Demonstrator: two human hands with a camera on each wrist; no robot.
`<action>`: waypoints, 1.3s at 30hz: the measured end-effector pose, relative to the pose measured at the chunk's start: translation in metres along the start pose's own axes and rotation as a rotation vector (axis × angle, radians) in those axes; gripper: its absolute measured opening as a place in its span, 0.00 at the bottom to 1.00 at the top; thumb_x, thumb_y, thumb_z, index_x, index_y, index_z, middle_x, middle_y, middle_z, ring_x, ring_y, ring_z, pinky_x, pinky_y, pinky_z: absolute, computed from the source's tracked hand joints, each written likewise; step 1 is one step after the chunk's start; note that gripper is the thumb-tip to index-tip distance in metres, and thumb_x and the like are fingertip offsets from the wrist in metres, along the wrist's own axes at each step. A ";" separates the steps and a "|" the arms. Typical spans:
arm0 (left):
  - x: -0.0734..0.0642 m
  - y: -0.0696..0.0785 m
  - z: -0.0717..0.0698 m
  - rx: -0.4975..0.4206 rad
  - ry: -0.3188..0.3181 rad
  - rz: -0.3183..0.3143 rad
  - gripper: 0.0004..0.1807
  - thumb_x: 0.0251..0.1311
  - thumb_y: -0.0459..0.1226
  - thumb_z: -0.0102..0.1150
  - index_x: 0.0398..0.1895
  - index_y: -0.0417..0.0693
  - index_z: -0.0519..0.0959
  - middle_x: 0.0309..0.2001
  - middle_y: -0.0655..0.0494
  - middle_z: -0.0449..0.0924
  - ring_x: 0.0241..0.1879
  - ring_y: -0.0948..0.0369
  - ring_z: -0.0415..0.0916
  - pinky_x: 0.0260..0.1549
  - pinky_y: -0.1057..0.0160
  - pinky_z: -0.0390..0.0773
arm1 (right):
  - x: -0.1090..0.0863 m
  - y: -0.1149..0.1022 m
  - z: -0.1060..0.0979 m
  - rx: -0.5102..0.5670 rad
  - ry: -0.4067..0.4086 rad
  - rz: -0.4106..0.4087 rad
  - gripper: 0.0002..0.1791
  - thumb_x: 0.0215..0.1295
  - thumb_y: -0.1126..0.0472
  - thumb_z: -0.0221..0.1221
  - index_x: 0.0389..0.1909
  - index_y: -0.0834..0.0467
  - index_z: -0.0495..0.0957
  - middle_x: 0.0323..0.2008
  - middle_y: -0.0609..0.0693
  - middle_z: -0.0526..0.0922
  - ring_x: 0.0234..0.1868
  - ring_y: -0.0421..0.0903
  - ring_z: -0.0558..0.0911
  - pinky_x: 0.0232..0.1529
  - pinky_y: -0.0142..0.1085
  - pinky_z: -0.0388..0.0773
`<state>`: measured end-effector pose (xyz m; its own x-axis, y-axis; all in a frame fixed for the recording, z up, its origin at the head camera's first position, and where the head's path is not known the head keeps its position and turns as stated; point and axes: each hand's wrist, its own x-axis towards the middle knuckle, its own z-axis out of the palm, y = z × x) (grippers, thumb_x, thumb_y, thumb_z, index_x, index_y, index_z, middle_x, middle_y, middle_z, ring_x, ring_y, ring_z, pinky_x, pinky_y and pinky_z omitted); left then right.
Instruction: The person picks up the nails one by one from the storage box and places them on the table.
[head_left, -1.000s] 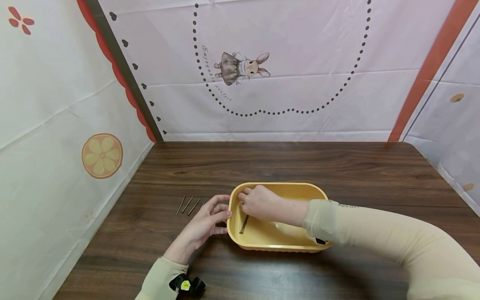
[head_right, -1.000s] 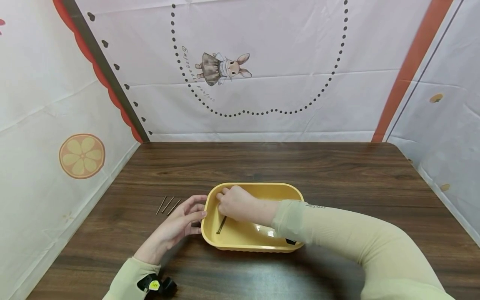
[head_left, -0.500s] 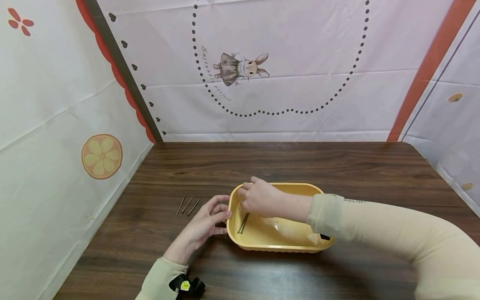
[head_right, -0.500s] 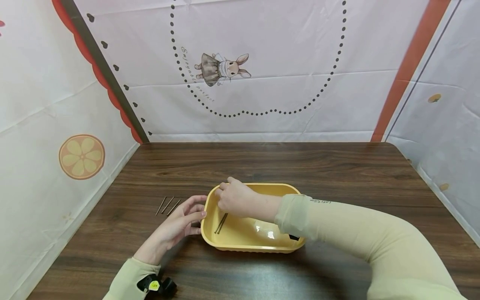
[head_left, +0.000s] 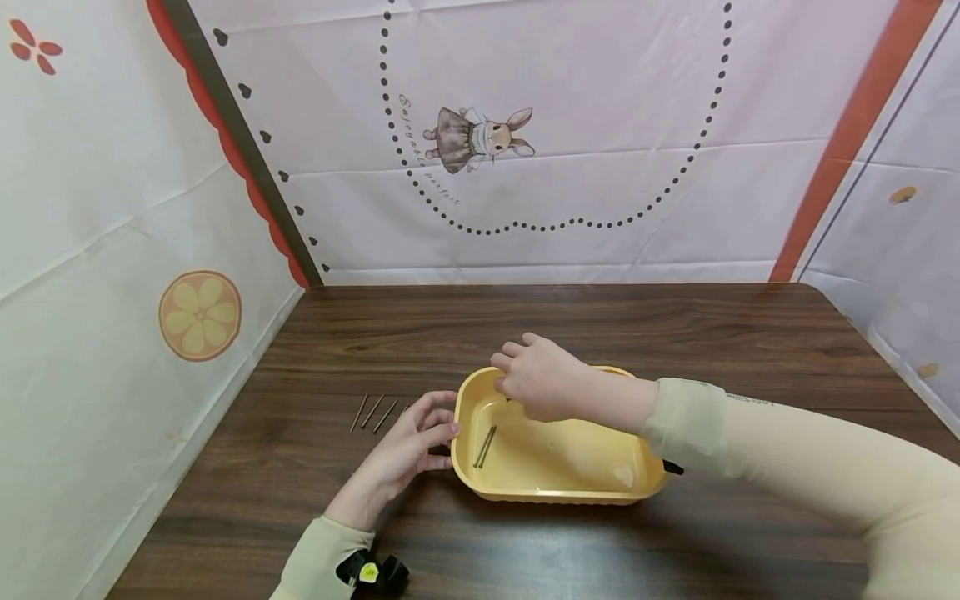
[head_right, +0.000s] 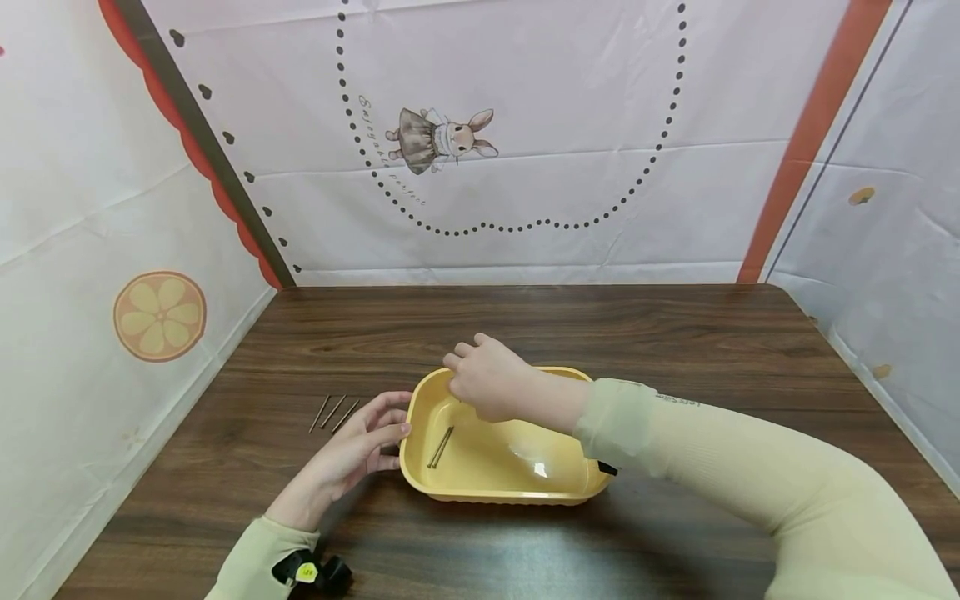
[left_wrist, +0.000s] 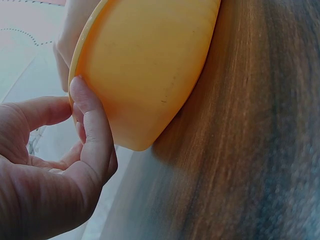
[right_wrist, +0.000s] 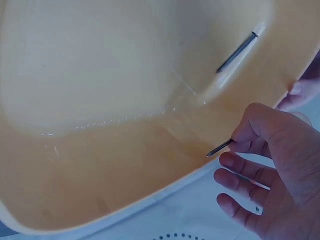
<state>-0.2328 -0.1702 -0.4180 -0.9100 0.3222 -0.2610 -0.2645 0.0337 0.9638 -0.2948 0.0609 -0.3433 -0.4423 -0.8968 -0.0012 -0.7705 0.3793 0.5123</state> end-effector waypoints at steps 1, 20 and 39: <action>0.000 0.000 0.000 -0.001 -0.001 0.000 0.30 0.66 0.33 0.55 0.69 0.44 0.58 0.44 0.55 0.74 0.37 0.63 0.75 0.30 0.68 0.80 | -0.002 0.001 0.000 0.004 0.015 0.007 0.08 0.55 0.55 0.63 0.36 0.45 0.83 0.40 0.45 0.79 0.41 0.45 0.77 0.34 0.38 0.72; 0.002 -0.002 0.000 0.004 0.000 0.012 0.30 0.66 0.32 0.55 0.70 0.43 0.58 0.45 0.53 0.74 0.36 0.62 0.76 0.31 0.66 0.81 | -0.026 0.022 0.000 -0.009 0.302 0.023 0.01 0.43 0.59 0.60 0.20 0.48 0.78 0.31 0.46 0.71 0.32 0.46 0.69 0.27 0.37 0.62; 0.002 -0.001 0.000 0.003 0.011 0.003 0.30 0.66 0.31 0.54 0.70 0.44 0.58 0.45 0.52 0.74 0.36 0.62 0.76 0.30 0.67 0.80 | -0.052 0.039 -0.005 0.099 0.398 0.115 0.03 0.42 0.62 0.57 0.20 0.50 0.74 0.34 0.47 0.73 0.36 0.48 0.70 0.31 0.37 0.62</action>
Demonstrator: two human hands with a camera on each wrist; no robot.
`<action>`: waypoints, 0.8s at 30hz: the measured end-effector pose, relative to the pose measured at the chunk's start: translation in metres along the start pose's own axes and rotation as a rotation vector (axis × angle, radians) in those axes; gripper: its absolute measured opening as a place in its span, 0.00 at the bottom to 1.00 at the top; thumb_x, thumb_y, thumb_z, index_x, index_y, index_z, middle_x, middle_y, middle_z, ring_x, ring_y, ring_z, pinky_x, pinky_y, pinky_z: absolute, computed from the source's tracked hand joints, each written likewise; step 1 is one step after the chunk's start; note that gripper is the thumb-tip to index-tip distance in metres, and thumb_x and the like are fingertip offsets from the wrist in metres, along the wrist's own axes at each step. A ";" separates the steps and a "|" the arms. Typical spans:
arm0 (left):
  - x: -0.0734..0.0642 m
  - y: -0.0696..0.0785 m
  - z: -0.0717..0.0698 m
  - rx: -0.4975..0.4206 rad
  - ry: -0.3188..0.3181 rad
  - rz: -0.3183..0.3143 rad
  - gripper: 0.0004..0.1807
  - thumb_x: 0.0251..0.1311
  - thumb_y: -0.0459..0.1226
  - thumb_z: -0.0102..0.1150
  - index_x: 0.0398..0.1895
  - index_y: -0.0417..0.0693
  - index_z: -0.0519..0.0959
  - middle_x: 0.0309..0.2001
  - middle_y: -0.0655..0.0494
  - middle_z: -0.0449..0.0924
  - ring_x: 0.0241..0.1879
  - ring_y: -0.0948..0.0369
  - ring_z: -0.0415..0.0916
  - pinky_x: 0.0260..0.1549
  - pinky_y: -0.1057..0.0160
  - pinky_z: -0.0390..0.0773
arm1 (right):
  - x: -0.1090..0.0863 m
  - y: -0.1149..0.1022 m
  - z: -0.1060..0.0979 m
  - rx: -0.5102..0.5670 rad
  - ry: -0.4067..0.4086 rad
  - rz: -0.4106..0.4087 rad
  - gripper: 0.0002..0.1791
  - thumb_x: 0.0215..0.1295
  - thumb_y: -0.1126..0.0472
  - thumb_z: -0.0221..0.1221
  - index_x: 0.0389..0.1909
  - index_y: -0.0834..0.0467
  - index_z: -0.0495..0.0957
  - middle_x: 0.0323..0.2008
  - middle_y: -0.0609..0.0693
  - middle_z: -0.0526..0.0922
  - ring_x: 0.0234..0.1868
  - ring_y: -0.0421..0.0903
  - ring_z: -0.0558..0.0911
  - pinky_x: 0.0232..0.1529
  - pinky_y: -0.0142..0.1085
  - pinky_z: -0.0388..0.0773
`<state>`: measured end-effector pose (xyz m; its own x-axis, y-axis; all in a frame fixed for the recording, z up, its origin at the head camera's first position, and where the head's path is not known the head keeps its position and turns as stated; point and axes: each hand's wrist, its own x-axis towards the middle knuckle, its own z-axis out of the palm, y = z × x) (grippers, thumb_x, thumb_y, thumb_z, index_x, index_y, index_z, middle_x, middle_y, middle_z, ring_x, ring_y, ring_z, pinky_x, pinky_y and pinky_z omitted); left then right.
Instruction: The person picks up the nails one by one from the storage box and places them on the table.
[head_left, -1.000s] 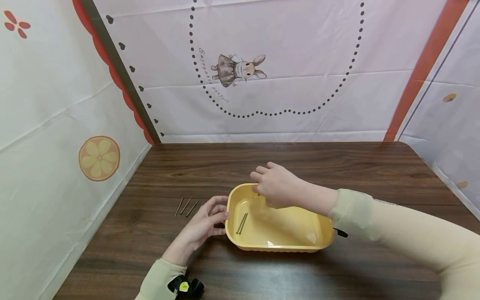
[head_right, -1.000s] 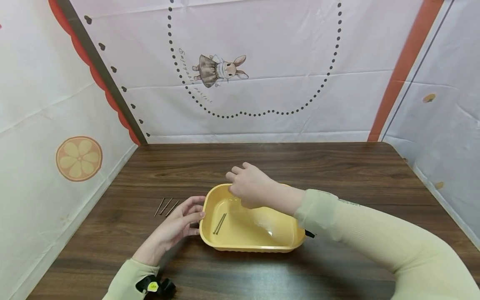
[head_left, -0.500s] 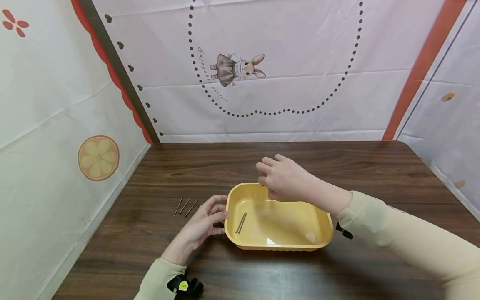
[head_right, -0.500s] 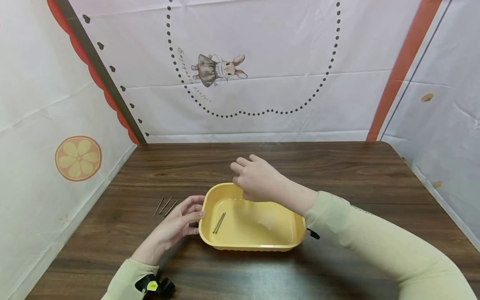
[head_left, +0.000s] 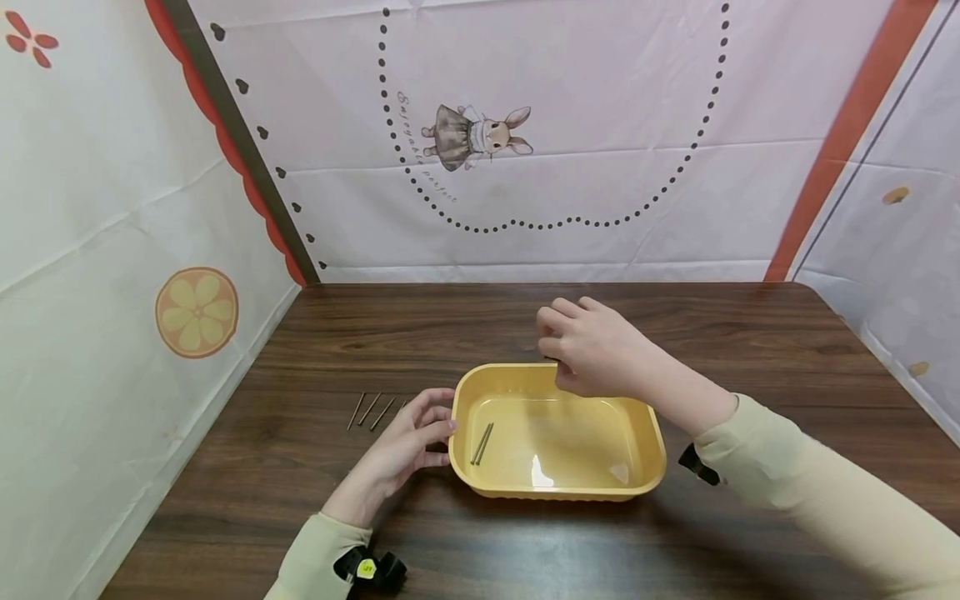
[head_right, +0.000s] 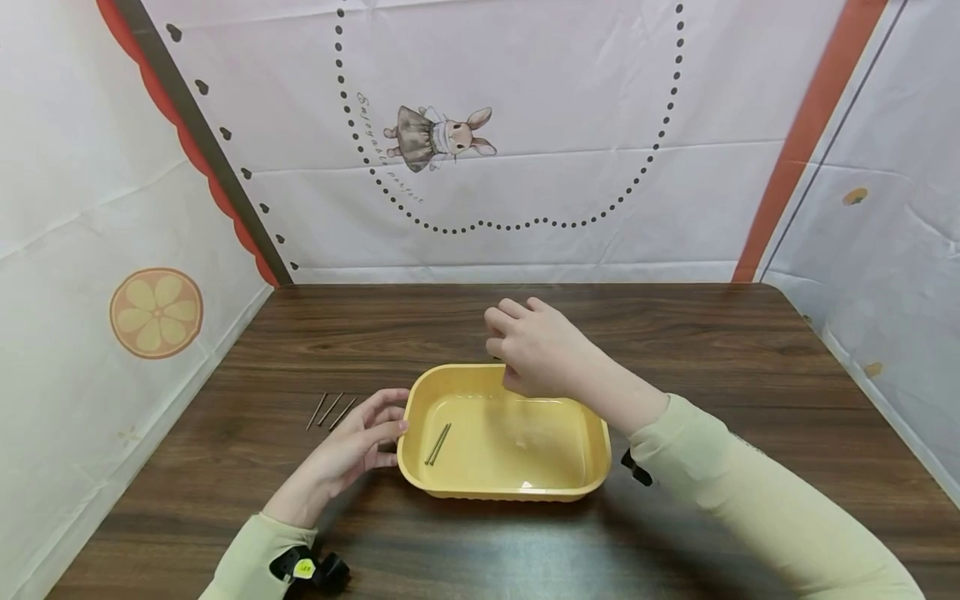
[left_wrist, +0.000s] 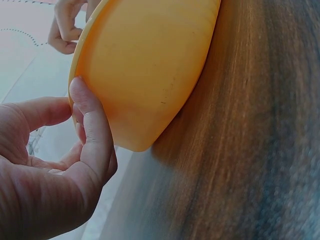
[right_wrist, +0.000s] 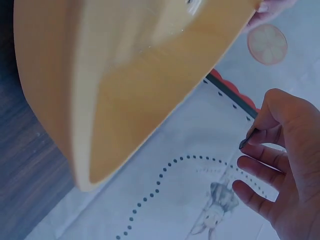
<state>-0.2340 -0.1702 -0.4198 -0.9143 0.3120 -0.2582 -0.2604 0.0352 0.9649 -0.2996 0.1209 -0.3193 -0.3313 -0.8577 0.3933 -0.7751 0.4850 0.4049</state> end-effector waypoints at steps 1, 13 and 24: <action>0.000 0.000 0.000 0.001 0.000 0.000 0.30 0.66 0.31 0.54 0.70 0.44 0.58 0.45 0.52 0.74 0.36 0.62 0.76 0.30 0.67 0.80 | -0.002 0.000 -0.001 0.002 -0.001 0.011 0.03 0.42 0.62 0.58 0.20 0.51 0.74 0.34 0.48 0.73 0.36 0.48 0.70 0.31 0.37 0.62; 0.002 0.000 0.000 0.003 -0.006 -0.002 0.30 0.66 0.32 0.55 0.70 0.44 0.58 0.45 0.53 0.74 0.36 0.62 0.76 0.30 0.67 0.80 | -0.020 0.009 -0.012 0.076 0.012 0.100 0.11 0.43 0.64 0.62 0.18 0.50 0.68 0.35 0.48 0.73 0.37 0.47 0.70 0.34 0.37 0.65; 0.001 0.001 0.001 0.009 -0.006 0.001 0.30 0.66 0.32 0.55 0.70 0.44 0.58 0.46 0.52 0.74 0.37 0.62 0.76 0.31 0.66 0.81 | -0.045 0.017 -0.017 0.124 -0.036 0.210 0.13 0.43 0.65 0.59 0.16 0.49 0.64 0.37 0.48 0.72 0.38 0.46 0.68 0.32 0.34 0.60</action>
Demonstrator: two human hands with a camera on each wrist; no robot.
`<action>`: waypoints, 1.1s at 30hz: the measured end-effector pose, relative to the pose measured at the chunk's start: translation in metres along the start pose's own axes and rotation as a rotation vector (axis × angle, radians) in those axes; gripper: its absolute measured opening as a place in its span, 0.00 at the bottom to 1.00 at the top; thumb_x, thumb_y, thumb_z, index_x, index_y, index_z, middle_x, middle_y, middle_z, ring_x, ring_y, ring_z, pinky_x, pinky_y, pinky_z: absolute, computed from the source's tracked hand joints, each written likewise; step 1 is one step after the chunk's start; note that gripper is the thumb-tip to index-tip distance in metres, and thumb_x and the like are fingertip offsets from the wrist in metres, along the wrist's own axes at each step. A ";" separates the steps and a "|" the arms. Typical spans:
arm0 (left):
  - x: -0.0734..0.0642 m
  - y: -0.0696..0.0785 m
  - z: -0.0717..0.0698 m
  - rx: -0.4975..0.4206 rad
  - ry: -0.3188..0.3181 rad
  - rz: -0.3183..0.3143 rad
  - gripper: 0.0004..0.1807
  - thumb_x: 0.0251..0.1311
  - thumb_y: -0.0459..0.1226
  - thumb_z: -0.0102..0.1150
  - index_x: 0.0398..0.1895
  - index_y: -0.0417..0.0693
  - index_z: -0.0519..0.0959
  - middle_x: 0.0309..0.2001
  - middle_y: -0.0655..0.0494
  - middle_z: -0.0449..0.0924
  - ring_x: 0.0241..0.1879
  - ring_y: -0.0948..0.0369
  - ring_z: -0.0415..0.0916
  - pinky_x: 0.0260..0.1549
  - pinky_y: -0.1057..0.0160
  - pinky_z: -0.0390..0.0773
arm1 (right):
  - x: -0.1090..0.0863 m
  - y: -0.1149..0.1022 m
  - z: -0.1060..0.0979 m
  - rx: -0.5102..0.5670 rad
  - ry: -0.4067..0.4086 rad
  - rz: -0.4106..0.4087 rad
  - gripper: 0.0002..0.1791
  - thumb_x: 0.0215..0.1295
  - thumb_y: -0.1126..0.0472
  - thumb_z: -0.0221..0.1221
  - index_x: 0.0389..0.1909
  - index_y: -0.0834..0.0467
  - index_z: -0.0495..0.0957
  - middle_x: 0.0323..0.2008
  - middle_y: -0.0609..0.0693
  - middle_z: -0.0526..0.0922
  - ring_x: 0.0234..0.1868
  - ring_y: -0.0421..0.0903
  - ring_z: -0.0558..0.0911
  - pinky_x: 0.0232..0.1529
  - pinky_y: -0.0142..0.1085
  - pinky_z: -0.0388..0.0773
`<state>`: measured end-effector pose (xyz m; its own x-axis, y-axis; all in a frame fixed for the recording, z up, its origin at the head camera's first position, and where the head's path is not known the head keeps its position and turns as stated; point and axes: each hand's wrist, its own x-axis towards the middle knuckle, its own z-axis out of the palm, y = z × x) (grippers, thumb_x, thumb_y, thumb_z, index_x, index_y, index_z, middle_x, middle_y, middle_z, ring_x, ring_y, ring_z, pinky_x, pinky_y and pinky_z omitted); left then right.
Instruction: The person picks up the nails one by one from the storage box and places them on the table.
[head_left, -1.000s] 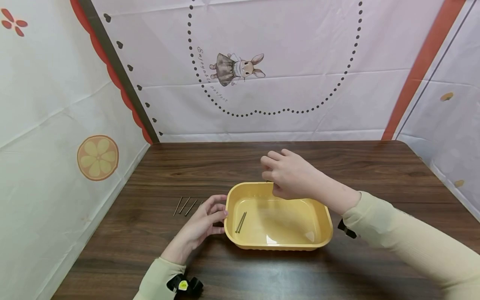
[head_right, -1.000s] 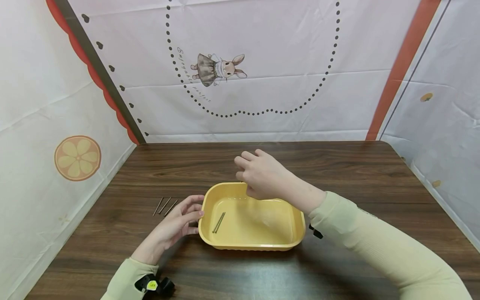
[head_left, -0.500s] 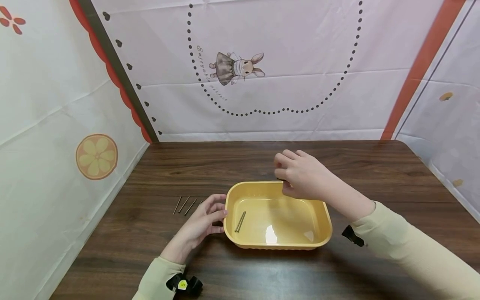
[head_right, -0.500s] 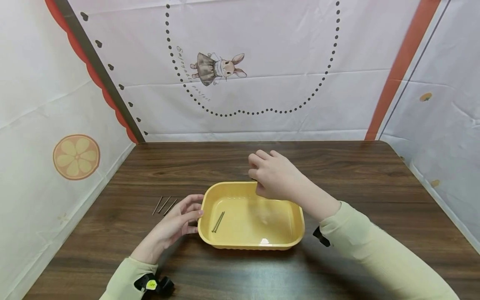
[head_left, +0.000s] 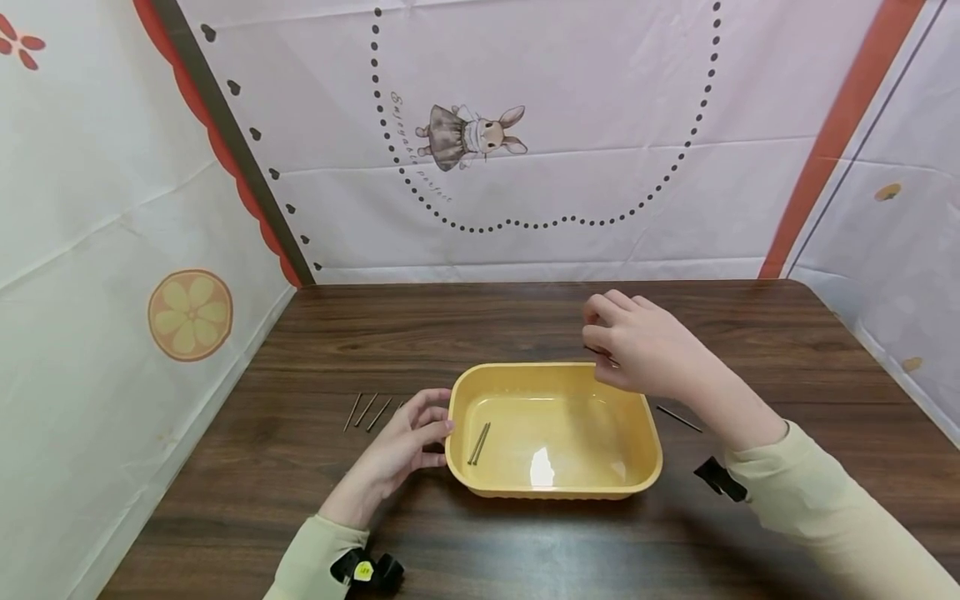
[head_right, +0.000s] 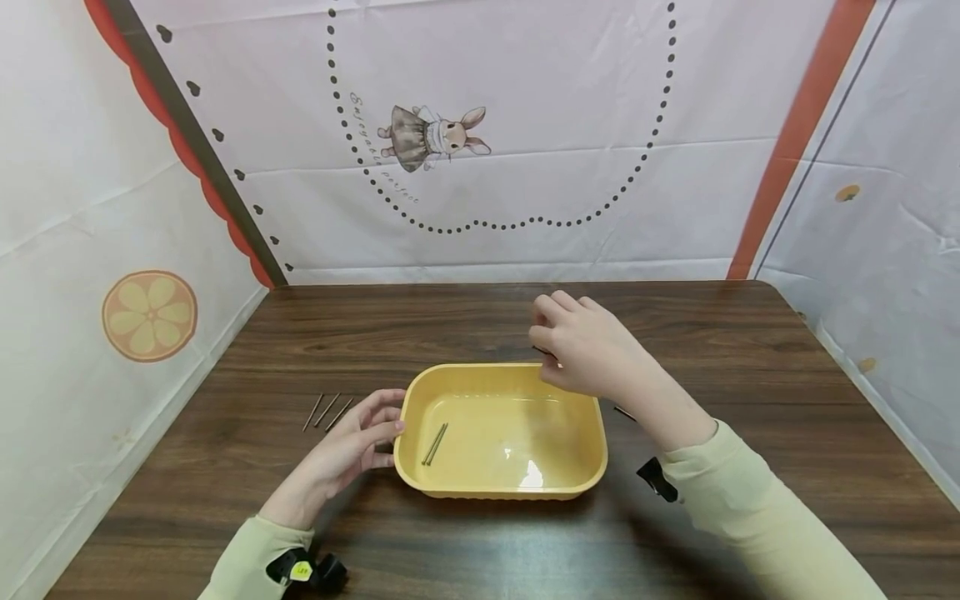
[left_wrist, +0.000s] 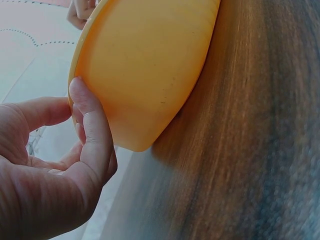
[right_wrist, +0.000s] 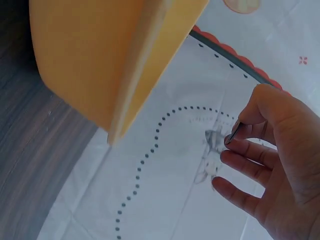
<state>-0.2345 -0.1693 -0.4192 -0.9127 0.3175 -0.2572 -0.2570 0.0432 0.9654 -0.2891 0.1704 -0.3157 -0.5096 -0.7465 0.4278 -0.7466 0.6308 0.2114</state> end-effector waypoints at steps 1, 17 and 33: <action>0.000 0.000 0.000 0.001 0.000 -0.001 0.30 0.66 0.32 0.55 0.70 0.44 0.58 0.46 0.51 0.74 0.37 0.62 0.76 0.31 0.66 0.81 | -0.002 0.001 0.000 0.002 0.005 0.001 0.13 0.42 0.66 0.59 0.16 0.49 0.64 0.37 0.48 0.73 0.37 0.46 0.68 0.32 0.34 0.60; 0.000 0.000 0.000 0.007 0.003 0.002 0.30 0.67 0.32 0.54 0.70 0.44 0.58 0.46 0.52 0.74 0.37 0.62 0.76 0.31 0.66 0.81 | -0.049 0.027 0.007 0.011 0.066 0.091 0.12 0.39 0.67 0.59 0.15 0.49 0.66 0.36 0.49 0.74 0.36 0.47 0.71 0.28 0.36 0.61; 0.001 0.001 0.000 0.002 -0.002 0.009 0.30 0.66 0.32 0.55 0.70 0.43 0.58 0.45 0.52 0.74 0.36 0.62 0.76 0.31 0.67 0.81 | -0.078 0.038 0.019 0.001 -0.008 0.148 0.16 0.36 0.64 0.62 0.13 0.45 0.63 0.34 0.47 0.73 0.35 0.45 0.70 0.27 0.35 0.60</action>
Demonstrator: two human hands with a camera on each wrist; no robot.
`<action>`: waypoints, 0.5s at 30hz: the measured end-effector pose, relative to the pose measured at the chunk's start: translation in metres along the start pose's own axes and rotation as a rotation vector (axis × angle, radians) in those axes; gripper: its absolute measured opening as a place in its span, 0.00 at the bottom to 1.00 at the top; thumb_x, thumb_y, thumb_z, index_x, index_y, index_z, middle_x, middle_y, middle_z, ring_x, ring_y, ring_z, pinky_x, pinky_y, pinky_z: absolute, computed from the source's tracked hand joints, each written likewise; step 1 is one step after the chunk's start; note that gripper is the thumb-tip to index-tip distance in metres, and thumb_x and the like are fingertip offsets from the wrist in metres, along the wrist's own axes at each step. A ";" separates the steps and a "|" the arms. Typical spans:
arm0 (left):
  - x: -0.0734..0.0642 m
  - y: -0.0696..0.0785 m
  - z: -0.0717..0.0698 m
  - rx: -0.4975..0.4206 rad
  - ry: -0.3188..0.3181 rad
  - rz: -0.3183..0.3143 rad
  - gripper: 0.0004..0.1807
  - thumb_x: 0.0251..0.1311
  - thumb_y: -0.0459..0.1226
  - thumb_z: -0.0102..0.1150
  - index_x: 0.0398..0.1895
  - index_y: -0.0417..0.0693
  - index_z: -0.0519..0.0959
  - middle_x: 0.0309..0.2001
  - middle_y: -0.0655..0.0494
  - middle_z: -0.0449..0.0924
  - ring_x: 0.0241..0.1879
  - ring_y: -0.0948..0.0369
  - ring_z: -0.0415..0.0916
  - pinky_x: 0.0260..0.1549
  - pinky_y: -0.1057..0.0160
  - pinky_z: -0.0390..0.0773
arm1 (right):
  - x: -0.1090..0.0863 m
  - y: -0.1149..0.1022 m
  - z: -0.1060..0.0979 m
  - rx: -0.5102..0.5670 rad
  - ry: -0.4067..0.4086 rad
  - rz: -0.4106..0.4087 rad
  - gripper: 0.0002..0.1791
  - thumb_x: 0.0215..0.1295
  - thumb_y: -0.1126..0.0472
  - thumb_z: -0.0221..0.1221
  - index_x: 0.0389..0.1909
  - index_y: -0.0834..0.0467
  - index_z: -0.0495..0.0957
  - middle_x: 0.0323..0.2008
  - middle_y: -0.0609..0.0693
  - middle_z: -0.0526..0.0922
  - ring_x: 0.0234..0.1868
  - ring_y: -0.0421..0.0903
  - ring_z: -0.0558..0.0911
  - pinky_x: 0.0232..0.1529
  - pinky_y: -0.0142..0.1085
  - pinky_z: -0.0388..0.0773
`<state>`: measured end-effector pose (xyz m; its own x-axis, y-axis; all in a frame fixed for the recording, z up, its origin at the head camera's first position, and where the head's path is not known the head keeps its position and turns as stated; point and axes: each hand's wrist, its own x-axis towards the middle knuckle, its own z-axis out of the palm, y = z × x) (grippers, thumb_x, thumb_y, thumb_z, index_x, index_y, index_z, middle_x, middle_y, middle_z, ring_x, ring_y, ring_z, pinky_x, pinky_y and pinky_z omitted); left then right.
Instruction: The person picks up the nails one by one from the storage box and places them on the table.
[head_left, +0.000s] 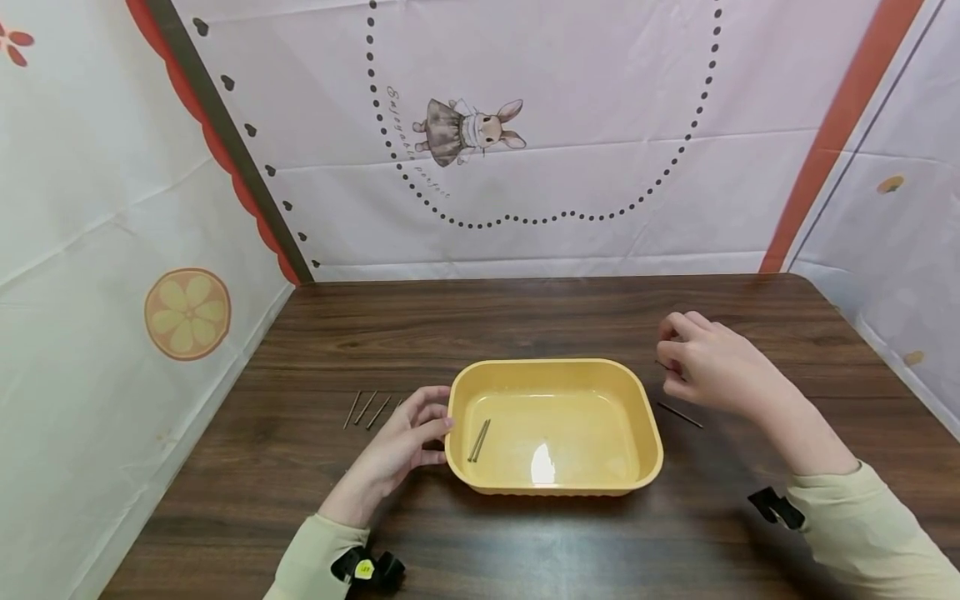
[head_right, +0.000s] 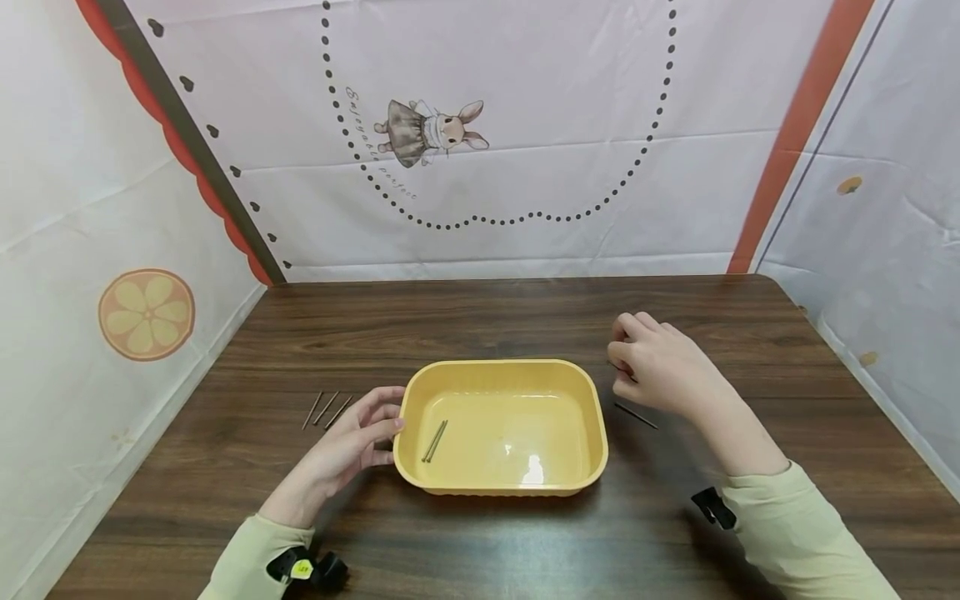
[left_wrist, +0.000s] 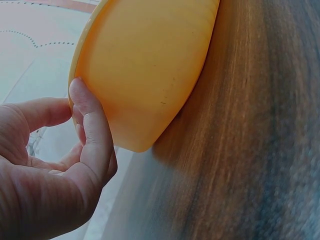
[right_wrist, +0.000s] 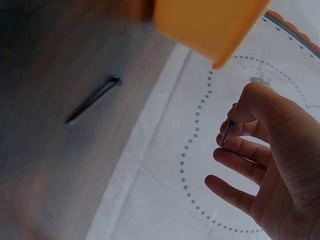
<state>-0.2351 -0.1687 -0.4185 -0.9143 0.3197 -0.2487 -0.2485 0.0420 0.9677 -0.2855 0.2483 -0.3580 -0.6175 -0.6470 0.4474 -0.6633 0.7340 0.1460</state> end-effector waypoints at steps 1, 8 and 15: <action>0.000 0.000 0.000 0.000 0.000 0.001 0.30 0.66 0.32 0.55 0.70 0.43 0.58 0.45 0.53 0.74 0.36 0.62 0.76 0.30 0.67 0.81 | -0.002 0.001 0.001 0.001 -0.003 0.003 0.16 0.36 0.64 0.62 0.13 0.45 0.63 0.34 0.47 0.73 0.35 0.45 0.70 0.26 0.34 0.60; 0.000 0.001 0.001 -0.002 0.004 -0.005 0.30 0.66 0.32 0.55 0.70 0.43 0.58 0.46 0.52 0.74 0.36 0.63 0.76 0.30 0.67 0.81 | -0.012 0.009 0.011 0.009 -0.057 0.042 0.17 0.37 0.63 0.64 0.13 0.46 0.64 0.33 0.47 0.72 0.34 0.45 0.70 0.26 0.34 0.61; -0.001 0.001 0.001 -0.001 0.010 -0.016 0.30 0.66 0.32 0.55 0.70 0.44 0.58 0.45 0.53 0.73 0.36 0.62 0.75 0.30 0.67 0.80 | -0.023 0.013 0.021 0.045 -0.183 0.092 0.17 0.40 0.63 0.66 0.13 0.46 0.65 0.33 0.47 0.72 0.36 0.46 0.70 0.26 0.35 0.63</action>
<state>-0.2342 -0.1682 -0.4169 -0.9134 0.3091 -0.2650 -0.2638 0.0465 0.9635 -0.2892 0.2679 -0.3850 -0.7403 -0.6072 0.2885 -0.6159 0.7846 0.0709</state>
